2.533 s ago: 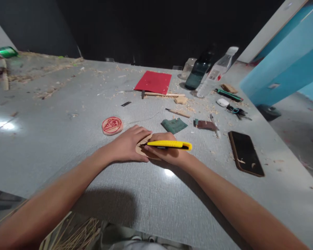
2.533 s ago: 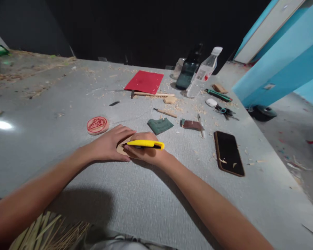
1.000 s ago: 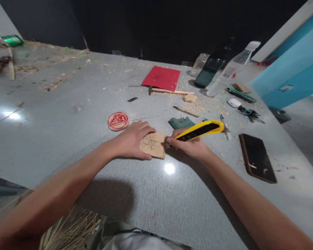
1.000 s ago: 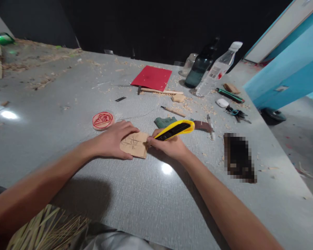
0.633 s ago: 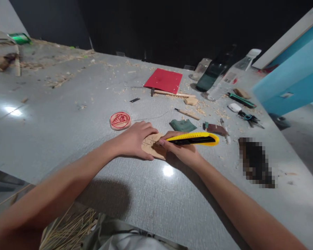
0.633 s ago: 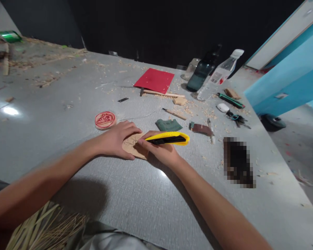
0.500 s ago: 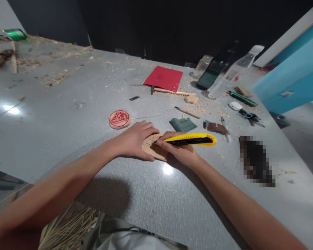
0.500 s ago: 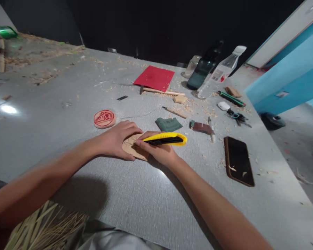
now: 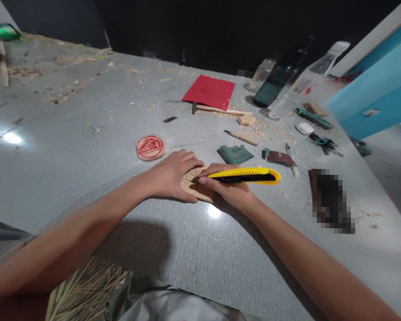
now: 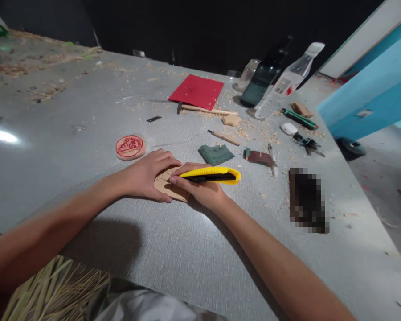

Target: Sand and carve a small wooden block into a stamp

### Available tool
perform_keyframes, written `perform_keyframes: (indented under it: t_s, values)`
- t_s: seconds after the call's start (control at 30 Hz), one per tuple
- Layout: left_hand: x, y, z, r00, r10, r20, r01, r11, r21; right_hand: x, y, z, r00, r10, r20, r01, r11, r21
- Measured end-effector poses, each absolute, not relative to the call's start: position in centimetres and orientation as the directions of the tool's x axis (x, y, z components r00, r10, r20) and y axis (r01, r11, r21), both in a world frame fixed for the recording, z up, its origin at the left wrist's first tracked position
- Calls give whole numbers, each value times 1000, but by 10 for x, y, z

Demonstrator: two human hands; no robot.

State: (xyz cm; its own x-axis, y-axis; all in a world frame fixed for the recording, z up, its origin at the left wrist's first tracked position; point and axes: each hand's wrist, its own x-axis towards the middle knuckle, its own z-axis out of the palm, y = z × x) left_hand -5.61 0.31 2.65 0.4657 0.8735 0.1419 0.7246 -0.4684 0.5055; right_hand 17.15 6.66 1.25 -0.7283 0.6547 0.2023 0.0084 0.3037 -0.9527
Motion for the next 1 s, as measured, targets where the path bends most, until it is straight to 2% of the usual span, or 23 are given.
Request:
perform_keyframes:
  t_s: [0.3,0.63,0.9,1.0]
  values:
    - [-57,2,26,458,878,140,723,-459,517,172,68,13,-709,673,208,21,316,-949]
    - [-57,3,25,466,872,150,718,-471,512,171,69,9,-753,569,330,-86,413,-907]
    - [-55,2,28,447,886,122,717,-436,544,171,64,12,-693,702,167,20,250,-968]
    - [-55,2,28,450,884,127,721,-443,532,171,62,12,-696,695,180,35,283,-959]
